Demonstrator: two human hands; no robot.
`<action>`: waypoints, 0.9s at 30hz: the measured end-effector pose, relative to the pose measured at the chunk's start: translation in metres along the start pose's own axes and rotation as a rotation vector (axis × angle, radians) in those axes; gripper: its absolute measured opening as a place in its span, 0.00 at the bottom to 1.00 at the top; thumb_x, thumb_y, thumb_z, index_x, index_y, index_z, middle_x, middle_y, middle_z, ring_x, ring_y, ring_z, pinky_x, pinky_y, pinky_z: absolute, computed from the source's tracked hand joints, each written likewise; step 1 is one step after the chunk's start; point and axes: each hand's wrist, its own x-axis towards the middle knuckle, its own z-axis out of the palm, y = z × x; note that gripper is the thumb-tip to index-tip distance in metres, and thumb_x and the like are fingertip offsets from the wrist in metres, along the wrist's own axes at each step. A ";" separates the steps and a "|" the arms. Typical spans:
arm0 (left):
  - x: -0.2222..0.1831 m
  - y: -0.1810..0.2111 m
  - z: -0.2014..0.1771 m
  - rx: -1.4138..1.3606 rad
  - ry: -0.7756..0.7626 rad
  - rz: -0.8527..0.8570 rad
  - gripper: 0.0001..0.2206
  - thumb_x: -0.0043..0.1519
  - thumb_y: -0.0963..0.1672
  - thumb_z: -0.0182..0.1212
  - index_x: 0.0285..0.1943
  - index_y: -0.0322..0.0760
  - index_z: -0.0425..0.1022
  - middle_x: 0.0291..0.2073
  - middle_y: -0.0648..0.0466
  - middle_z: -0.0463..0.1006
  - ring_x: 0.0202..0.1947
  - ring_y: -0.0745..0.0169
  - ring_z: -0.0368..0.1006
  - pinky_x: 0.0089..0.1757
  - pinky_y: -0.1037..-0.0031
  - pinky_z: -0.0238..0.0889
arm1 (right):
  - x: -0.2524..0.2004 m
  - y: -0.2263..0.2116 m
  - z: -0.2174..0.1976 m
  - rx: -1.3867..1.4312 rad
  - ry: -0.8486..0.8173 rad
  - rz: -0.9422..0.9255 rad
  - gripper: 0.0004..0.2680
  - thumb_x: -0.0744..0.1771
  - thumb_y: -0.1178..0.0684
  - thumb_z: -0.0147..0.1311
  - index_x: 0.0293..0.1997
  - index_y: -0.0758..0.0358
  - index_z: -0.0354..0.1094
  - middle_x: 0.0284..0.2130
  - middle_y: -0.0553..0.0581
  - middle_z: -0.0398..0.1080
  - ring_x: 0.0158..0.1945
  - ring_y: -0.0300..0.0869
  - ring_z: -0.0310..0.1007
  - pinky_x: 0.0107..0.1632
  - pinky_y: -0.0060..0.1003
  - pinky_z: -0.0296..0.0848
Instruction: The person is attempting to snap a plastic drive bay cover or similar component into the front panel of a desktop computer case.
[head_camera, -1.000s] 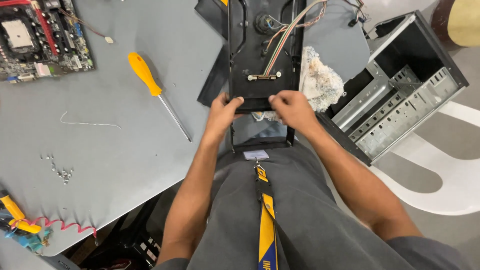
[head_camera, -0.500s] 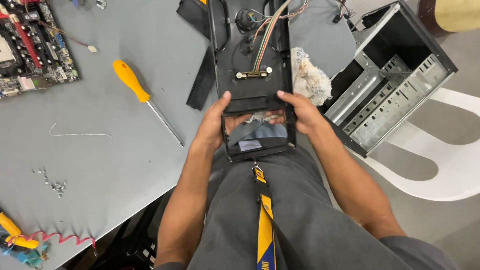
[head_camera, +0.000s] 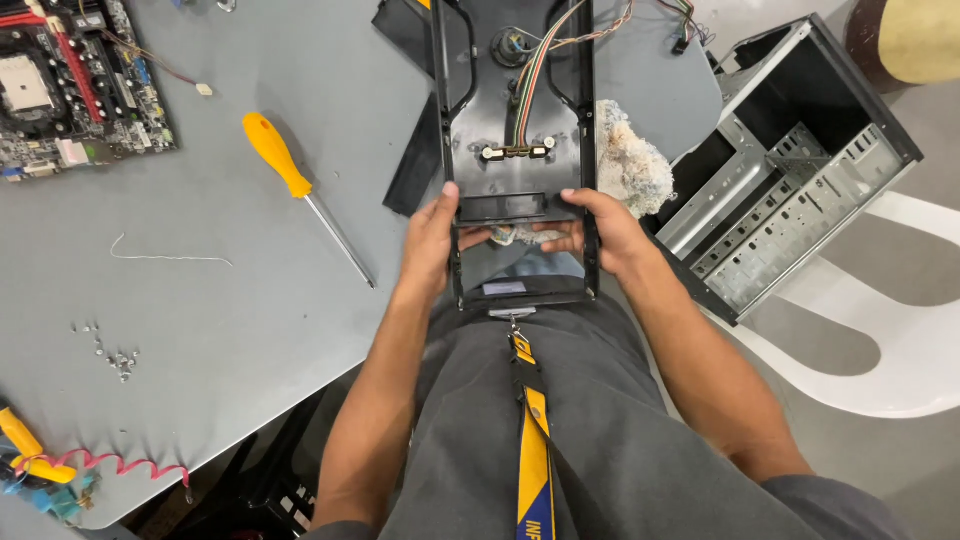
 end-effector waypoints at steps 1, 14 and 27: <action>0.005 -0.004 -0.012 0.117 0.039 0.075 0.26 0.64 0.49 0.64 0.59 0.19 0.67 0.51 0.28 0.74 0.49 0.27 0.74 0.48 0.44 0.74 | 0.000 0.000 0.003 -0.094 0.153 -0.074 0.15 0.67 0.52 0.54 0.55 0.72 0.66 0.47 0.72 0.75 0.46 0.62 0.80 0.40 0.57 0.83; 0.017 -0.001 -0.021 0.730 0.126 0.136 0.14 0.63 0.40 0.60 0.54 0.20 0.74 0.38 0.32 0.82 0.36 0.46 0.83 0.37 0.65 0.80 | -0.008 0.000 0.026 -0.528 0.403 -0.282 0.10 0.69 0.54 0.58 0.48 0.73 0.67 0.31 0.71 0.74 0.28 0.57 0.81 0.28 0.50 0.85; 0.025 -0.025 -0.014 0.059 0.056 -0.004 0.17 0.59 0.41 0.71 0.53 0.24 0.72 0.41 0.35 0.81 0.45 0.35 0.80 0.50 0.48 0.75 | -0.005 -0.002 0.025 -0.596 0.498 -0.326 0.09 0.69 0.52 0.58 0.40 0.70 0.70 0.23 0.70 0.72 0.18 0.50 0.78 0.24 0.45 0.82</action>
